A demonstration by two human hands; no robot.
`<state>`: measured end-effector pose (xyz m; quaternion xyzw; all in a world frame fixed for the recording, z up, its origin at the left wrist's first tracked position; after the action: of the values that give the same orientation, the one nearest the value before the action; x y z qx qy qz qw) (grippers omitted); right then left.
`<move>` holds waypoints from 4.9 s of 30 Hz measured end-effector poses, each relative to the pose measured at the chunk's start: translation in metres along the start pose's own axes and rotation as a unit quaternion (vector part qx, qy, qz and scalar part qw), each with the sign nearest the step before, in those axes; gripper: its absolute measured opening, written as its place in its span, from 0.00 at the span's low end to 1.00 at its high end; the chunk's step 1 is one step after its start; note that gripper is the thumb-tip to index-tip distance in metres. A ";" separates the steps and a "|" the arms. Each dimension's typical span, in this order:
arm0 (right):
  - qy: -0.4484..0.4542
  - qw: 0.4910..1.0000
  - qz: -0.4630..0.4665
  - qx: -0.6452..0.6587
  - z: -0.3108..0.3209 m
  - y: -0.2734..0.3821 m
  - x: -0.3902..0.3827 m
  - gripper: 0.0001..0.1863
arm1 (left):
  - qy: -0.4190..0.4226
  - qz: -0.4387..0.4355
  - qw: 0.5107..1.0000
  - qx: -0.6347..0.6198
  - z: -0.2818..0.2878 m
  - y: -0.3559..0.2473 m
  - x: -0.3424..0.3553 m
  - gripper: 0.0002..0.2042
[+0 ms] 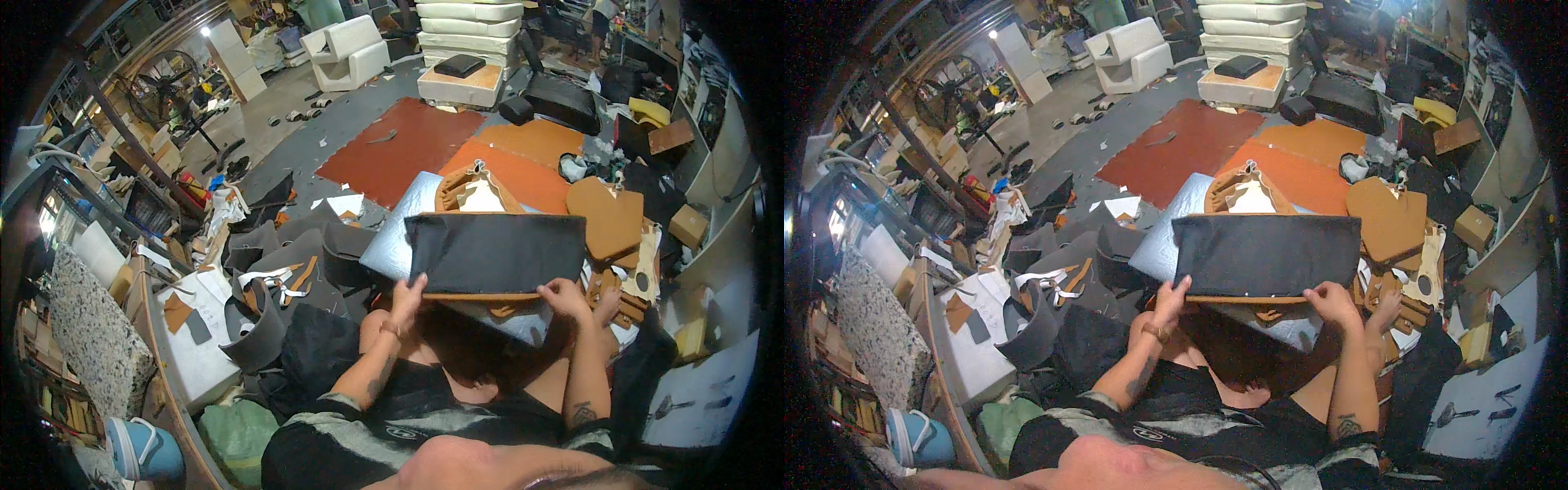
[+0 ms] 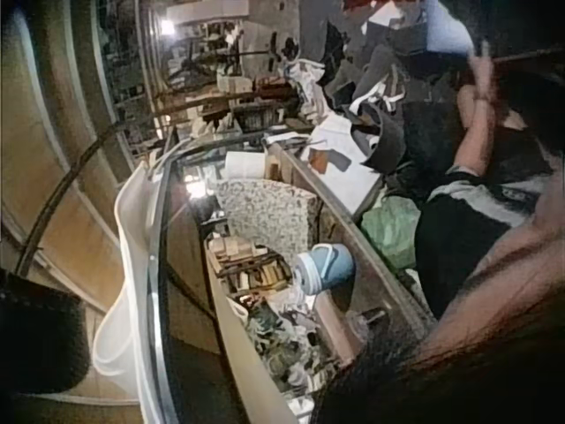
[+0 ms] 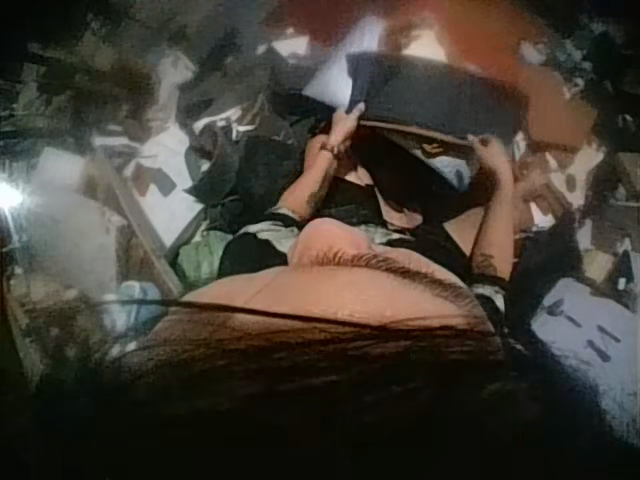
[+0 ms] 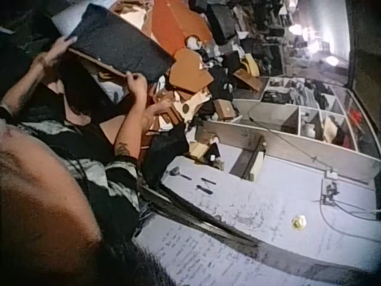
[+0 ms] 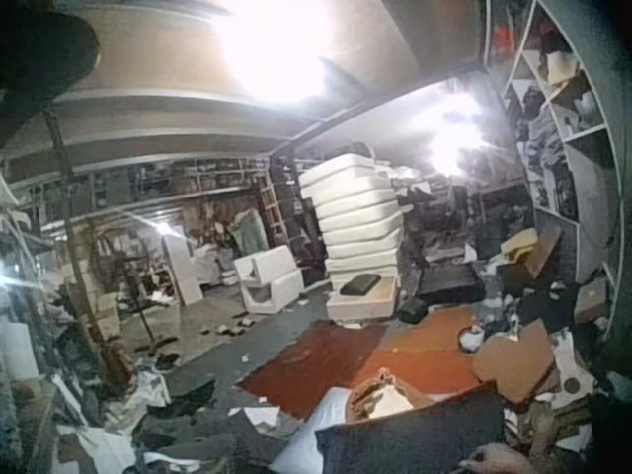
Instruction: The person staples black fabric onto a wooden seat cushion frame using a staple gun, then cuts a circular hole in the fabric with a utility knife, and finally trims excess fabric with scissors.
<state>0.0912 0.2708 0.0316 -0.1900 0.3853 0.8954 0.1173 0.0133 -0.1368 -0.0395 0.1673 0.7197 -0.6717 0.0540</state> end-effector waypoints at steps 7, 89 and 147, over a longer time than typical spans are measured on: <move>-0.125 0.977 -0.009 0.171 0.015 -0.007 0.008 0.21 | 0.385 0.224 0.889 0.111 -0.044 -0.002 -0.112 0.22; -0.115 0.945 -0.062 0.300 -0.106 -0.024 -0.098 0.17 | 0.189 0.158 0.955 0.168 -0.028 -0.013 -0.017 0.17; -0.247 0.905 -0.002 0.346 0.079 0.152 -0.242 0.15 | 0.262 0.029 0.963 -0.054 -0.037 0.023 -0.032 0.15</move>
<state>0.2348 0.2103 0.2834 0.0895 0.6289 0.7241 0.2688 0.0560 -0.1052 -0.0480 0.3548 0.7388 -0.5628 -0.1078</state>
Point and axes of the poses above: each hand's wrist, its own x-axis towards the middle knuckle, its own z-axis out of the back of the hand, y = z × x, the point moved 6 cm from there along x, towards the middle knuckle, and after that the axes turned 12 degrees about y, right-handed, at the moved point
